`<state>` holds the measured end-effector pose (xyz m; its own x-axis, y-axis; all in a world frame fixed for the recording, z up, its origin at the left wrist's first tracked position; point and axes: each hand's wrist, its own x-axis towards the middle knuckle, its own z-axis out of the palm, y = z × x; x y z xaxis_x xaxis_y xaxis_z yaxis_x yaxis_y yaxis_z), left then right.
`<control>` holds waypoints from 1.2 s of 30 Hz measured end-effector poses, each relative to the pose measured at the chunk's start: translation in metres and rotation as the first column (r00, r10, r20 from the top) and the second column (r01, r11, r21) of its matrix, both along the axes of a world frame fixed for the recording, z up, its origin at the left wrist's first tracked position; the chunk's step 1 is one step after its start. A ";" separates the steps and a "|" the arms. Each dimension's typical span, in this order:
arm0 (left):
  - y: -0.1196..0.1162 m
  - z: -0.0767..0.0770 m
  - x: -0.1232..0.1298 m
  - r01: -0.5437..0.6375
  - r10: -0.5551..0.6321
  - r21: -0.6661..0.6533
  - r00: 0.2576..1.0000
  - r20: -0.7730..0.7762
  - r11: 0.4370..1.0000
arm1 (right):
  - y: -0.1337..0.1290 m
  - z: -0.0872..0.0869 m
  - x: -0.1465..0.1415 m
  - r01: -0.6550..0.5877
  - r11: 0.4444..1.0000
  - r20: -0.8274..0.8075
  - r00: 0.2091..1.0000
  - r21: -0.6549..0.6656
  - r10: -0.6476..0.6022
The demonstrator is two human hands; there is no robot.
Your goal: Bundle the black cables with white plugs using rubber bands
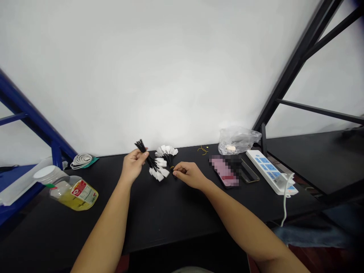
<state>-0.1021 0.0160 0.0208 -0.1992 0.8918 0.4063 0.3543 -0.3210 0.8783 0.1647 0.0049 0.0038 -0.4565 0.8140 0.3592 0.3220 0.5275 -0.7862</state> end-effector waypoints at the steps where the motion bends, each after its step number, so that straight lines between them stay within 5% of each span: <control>1: 0.001 0.000 -0.003 -0.068 0.068 0.032 0.998 -0.008 0.997 | 0.000 0.000 0.000 -0.002 1.000 0.017 1.000 0.008 0.001; 6: 0.007 -0.012 -0.017 -0.199 0.192 0.026 0.893 -0.408 0.980 | -0.001 0.001 -0.002 -0.010 0.998 0.138 0.990 0.055 0.002; 10: 0.014 -0.025 -0.028 -0.210 -0.024 -0.250 0.719 -0.694 0.945 | -0.001 0.001 -0.003 -0.047 0.996 0.256 0.966 0.082 0.025; 13: 0.016 -0.029 -0.035 -0.226 -0.210 -0.445 0.643 -0.737 0.867 | -0.001 -0.002 -0.003 -0.086 0.994 0.352 0.934 0.069 0.056; 29: 0.014 -0.027 -0.031 -0.335 -0.240 -0.549 0.643 -0.727 0.765 | 0.004 -0.007 -0.001 -0.107 0.993 0.454 0.888 0.043 0.076; 33: 0.014 -0.022 -0.029 -0.402 -0.140 -0.492 0.648 -0.749 0.772 | 0.006 -0.009 -0.001 -0.076 0.996 0.436 0.899 0.052 0.046; 36: 0.013 -0.019 -0.019 -0.362 -0.039 -0.385 0.683 -0.729 0.849 | 0.007 -0.011 -0.001 -0.024 0.998 0.420 0.908 0.051 0.000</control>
